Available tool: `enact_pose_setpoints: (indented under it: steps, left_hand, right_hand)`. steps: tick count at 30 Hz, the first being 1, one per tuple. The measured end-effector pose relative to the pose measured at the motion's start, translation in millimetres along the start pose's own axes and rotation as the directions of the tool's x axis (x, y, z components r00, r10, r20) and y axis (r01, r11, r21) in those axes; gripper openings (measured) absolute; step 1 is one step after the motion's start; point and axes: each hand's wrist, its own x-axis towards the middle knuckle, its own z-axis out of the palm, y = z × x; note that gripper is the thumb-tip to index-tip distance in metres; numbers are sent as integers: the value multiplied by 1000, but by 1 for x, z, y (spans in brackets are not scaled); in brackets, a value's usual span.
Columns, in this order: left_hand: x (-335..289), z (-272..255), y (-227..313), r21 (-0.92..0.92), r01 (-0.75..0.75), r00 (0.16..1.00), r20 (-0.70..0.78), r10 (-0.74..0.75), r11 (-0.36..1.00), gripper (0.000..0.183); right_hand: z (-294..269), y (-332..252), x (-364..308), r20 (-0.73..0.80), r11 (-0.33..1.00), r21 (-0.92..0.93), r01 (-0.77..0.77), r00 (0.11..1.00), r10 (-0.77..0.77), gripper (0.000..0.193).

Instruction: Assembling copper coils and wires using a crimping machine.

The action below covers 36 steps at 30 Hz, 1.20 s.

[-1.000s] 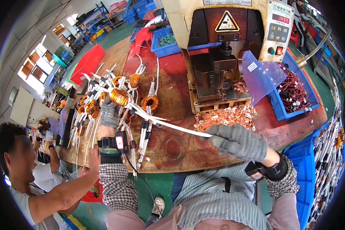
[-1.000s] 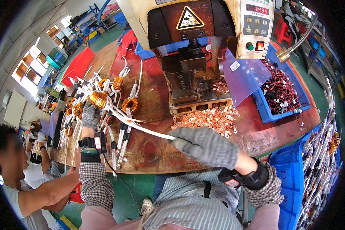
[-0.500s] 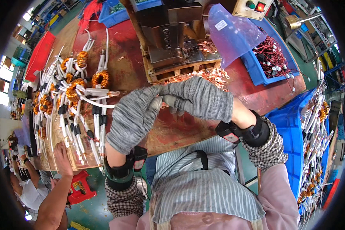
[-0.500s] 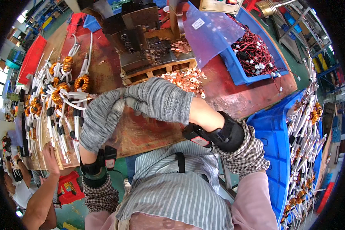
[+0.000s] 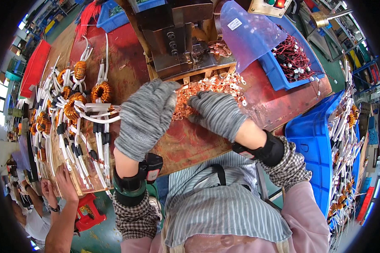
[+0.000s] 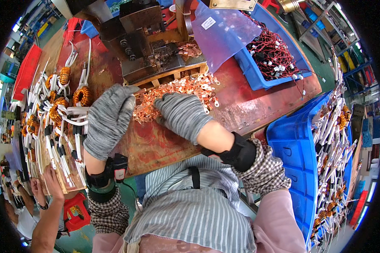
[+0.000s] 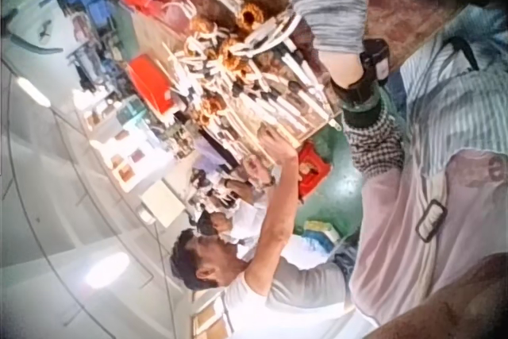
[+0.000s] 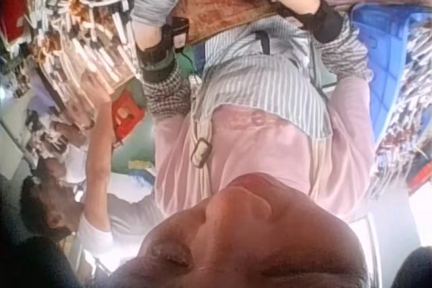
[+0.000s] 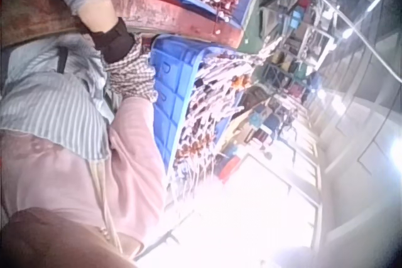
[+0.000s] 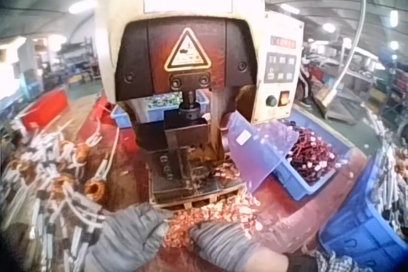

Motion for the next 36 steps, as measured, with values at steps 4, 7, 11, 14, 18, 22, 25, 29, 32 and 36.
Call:
enact_pose_setpoints:
  steps: [4, 7, 11, 14, 18, 22, 25, 29, 32, 36]
  left_hand:
    - [9, 9, 5, 163, -141, 990, 8, 142, 976, 21]
    - [11, 13, 4, 219, -124, 992, 20, 123, 968, 21]
    - [6, 16, 0, 254, -116, 993, 15, 116, 960, 28]
    - [9, 8, 2, -100, -40, 997, -76, 32, 994, 37]
    - [-3, -3, 1, -343, 231, 971, 28, -236, 911, 29]
    - [-10, -3, -9, -289, 114, 991, -34, -129, 951, 18]
    - [-11, -10, -5, -230, 40, 998, -46, -52, 972, 18]
    - [-12, -14, -3, -239, -15, 995, -98, -9, 971, 18]
    - [-13, -14, -4, -208, -86, 986, -160, 53, 974, 17]
    - [-14, -14, -3, -259, -21, 991, -134, -15, 966, 16]
  right_hand:
    - [9, -8, 8, 38, 993, -119, -27, 999, 32, 23]
    - [11, -3, 5, -12, 999, -45, 13, 1000, -13, 21]
    - [4, 9, 0, -64, 964, 266, -7, 998, 25, 26]
    - [-9, 16, -3, 28, 737, 660, -147, 985, 172, 24]
    - [-23, 19, -8, 220, 246, 931, -271, 951, 216, 34]
    - [-41, 21, -7, 289, 160, 934, -319, 939, 188, 41]
    - [-45, 23, -3, 300, 161, 931, -327, 939, 171, 33]
    - [-47, 19, 7, 251, 194, 936, -293, 944, 215, 24]
    - [-49, 14, 13, 215, 238, 940, -244, 967, 138, 22]
    - [-45, 16, 23, 280, 118, 950, -289, 956, 86, 24]
